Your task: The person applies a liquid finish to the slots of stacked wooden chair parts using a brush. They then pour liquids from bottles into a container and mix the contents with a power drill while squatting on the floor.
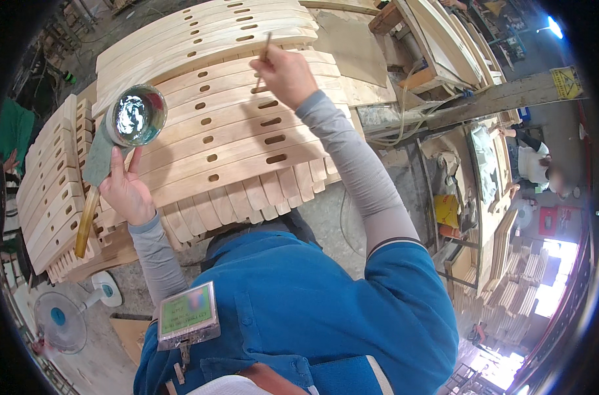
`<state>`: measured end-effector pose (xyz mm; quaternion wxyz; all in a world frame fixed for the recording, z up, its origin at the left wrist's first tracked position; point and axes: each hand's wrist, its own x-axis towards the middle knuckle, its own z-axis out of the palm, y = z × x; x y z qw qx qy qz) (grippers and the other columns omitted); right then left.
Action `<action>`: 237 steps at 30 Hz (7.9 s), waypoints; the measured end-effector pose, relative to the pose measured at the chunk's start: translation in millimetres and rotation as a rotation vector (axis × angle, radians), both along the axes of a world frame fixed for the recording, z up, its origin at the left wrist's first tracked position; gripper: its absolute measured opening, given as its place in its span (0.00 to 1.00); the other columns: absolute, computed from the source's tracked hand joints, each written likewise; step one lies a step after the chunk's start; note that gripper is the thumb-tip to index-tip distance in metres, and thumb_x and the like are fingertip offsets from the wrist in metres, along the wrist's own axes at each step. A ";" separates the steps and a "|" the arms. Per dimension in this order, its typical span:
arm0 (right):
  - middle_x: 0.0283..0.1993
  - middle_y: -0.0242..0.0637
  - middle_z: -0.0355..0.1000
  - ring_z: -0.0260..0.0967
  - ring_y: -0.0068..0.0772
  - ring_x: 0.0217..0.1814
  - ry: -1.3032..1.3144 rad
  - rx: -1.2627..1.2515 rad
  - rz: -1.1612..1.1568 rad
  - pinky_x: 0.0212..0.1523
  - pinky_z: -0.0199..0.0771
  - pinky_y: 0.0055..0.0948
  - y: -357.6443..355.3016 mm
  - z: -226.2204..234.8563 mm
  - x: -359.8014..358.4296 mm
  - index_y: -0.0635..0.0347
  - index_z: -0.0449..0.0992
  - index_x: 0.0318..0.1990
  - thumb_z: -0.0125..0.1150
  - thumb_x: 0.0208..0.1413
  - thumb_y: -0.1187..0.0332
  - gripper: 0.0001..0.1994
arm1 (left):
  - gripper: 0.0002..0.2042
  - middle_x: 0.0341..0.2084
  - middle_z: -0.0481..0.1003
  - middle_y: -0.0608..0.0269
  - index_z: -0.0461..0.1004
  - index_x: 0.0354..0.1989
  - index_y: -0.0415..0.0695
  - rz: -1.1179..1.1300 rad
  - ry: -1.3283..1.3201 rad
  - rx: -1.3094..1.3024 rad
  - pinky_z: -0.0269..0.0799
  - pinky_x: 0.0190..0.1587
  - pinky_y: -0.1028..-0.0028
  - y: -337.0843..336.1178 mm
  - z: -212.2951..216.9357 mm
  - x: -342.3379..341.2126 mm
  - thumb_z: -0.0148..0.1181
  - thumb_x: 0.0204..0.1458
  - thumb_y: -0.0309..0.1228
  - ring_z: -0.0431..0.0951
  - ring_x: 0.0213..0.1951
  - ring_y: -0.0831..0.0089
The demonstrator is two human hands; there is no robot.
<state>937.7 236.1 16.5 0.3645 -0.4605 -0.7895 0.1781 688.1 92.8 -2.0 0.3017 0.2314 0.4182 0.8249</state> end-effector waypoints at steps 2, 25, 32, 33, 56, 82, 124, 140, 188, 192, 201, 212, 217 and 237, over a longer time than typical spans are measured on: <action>0.19 0.41 0.69 0.69 0.38 0.21 -0.048 0.012 -0.075 0.23 0.67 0.31 1.9 5.4 9.8 0.63 0.70 0.27 0.57 0.48 0.65 0.09 | 0.11 0.40 0.70 0.59 0.67 0.43 0.37 0.000 0.008 0.015 0.75 0.40 0.64 -0.8 2.1 -3.9 0.49 0.51 0.22 0.72 0.41 0.72; 0.24 0.34 0.71 0.67 0.20 0.26 0.231 -0.169 -0.001 0.27 0.68 0.18 -8.1 18.9 46.5 0.68 0.72 0.31 0.58 0.48 0.73 0.06 | 0.10 0.39 0.70 0.59 0.68 0.41 0.36 -0.006 0.037 0.029 0.77 0.37 0.68 -15.5 21.4 -0.6 0.52 0.49 0.22 0.72 0.39 0.73; 0.29 0.38 0.72 0.70 0.23 0.25 0.704 -0.026 0.198 0.27 0.72 0.18 -93.1 90.0 36.7 0.68 0.70 0.28 0.59 0.46 0.76 0.05 | 0.11 0.39 0.70 0.58 0.66 0.42 0.35 -0.022 0.123 0.022 0.77 0.35 0.69 -25.2 49.8 43.6 0.51 0.50 0.22 0.73 0.37 0.73; 0.29 0.40 0.72 0.70 0.24 0.24 0.704 0.070 0.247 0.24 0.72 0.18 -104.1 87.3 30.8 0.66 0.69 0.26 0.59 0.46 0.76 0.05 | 0.11 0.39 0.70 0.58 0.66 0.42 0.35 -0.041 0.138 0.020 0.77 0.35 0.70 -25.3 55.6 55.2 0.50 0.50 0.22 0.73 0.37 0.72; 0.31 0.36 0.69 0.67 0.23 0.31 0.603 -0.248 0.460 0.33 0.69 0.19 -167.7 80.9 108.7 0.64 0.71 0.42 0.58 0.46 0.78 0.14 | 0.17 0.47 0.67 0.57 0.61 0.52 0.38 -0.983 -0.161 0.178 0.63 0.53 0.68 -97.2 89.2 148.9 0.39 0.56 0.31 0.67 0.48 0.66; 0.38 0.34 0.63 0.65 0.23 0.40 1.040 -0.459 0.677 0.41 0.69 0.20 -235.4 75.7 -89.9 0.61 0.61 0.41 0.55 0.49 0.69 0.13 | 0.22 0.51 0.62 0.59 0.51 0.57 0.40 -0.924 -0.273 0.207 0.73 0.43 0.68 -175.1 106.9 19.9 0.44 0.54 0.26 0.67 0.50 0.70; 0.34 0.40 0.71 0.70 0.32 0.30 0.336 0.778 0.454 0.27 0.72 0.24 -254.6 227.4 -49.4 0.64 0.72 0.38 0.60 0.42 0.74 0.13 | 0.10 0.40 0.71 0.57 0.66 0.43 0.37 -0.376 0.395 0.573 0.72 0.40 0.74 -75.9 195.1 -26.3 0.48 0.52 0.23 0.72 0.40 0.71; 0.25 0.50 0.66 0.69 0.39 0.31 -0.833 1.019 0.643 0.27 0.73 0.28 -262.3 260.1 -37.9 0.77 0.69 0.22 0.53 0.34 0.70 0.13 | 0.10 0.35 0.71 0.61 0.65 0.42 0.37 -0.304 0.851 0.275 0.71 0.30 0.81 -86.9 255.2 -41.5 0.50 0.51 0.24 0.73 0.33 0.78; 0.44 0.54 0.65 0.64 0.49 0.50 2.189 -0.677 0.604 0.54 0.66 0.30 -233.9 157.4 11.3 0.70 0.63 0.40 0.48 0.52 0.77 0.09 | 0.04 0.25 0.73 0.60 0.69 0.27 0.37 0.005 0.648 0.618 0.72 0.22 0.81 -36.7 265.5 124.0 0.55 0.49 0.24 0.73 0.24 0.78; 0.41 0.52 0.67 0.66 0.43 0.48 2.365 -0.985 0.660 0.51 0.70 0.27 -226.6 155.8 15.8 0.70 0.66 0.37 0.48 0.51 0.77 0.06 | 0.07 0.28 0.72 0.54 0.67 0.31 0.33 0.052 0.549 0.625 0.76 0.31 0.72 -20.4 245.7 138.9 0.51 0.51 0.26 0.74 0.30 0.73; 0.38 0.51 0.68 0.69 0.36 0.41 2.447 -1.346 0.765 0.44 0.75 0.22 -195.3 122.0 18.0 0.78 0.68 0.36 0.44 0.54 0.76 0.10 | 0.10 0.38 0.68 0.50 0.58 0.32 0.38 0.020 0.102 0.526 0.74 0.39 0.63 -8.0 202.8 158.8 0.52 0.52 0.30 0.72 0.39 0.67; 0.39 0.53 0.67 0.67 0.44 0.46 2.117 -0.984 0.406 0.50 0.71 0.26 -135.2 89.1 32.6 0.76 0.66 0.32 0.47 0.52 0.75 0.08 | 0.11 0.42 0.69 0.56 0.64 0.44 0.37 -0.263 0.028 0.185 0.71 0.45 0.61 -48.8 133.0 77.9 0.44 0.54 0.28 0.71 0.43 0.65; 0.39 0.49 0.69 0.66 0.44 0.47 1.945 -0.902 0.334 0.53 0.68 0.29 -134.5 64.8 36.4 0.71 0.68 0.34 0.51 0.50 0.76 0.06 | 0.14 0.43 0.68 0.56 0.62 0.48 0.37 -0.208 -0.509 0.055 0.73 0.43 0.66 -114.2 81.8 9.2 0.41 0.54 0.27 0.70 0.43 0.64; 0.44 0.55 0.64 0.61 0.44 0.52 1.596 -1.053 0.401 0.57 0.63 0.30 -181.5 35.1 -20.8 0.76 0.65 0.40 0.47 0.53 0.76 0.10 | 0.09 0.40 0.67 0.53 0.63 0.41 0.36 0.433 -0.904 -0.297 0.69 0.48 0.67 -354.1 -117.2 -48.8 0.45 0.52 0.24 0.68 0.43 0.64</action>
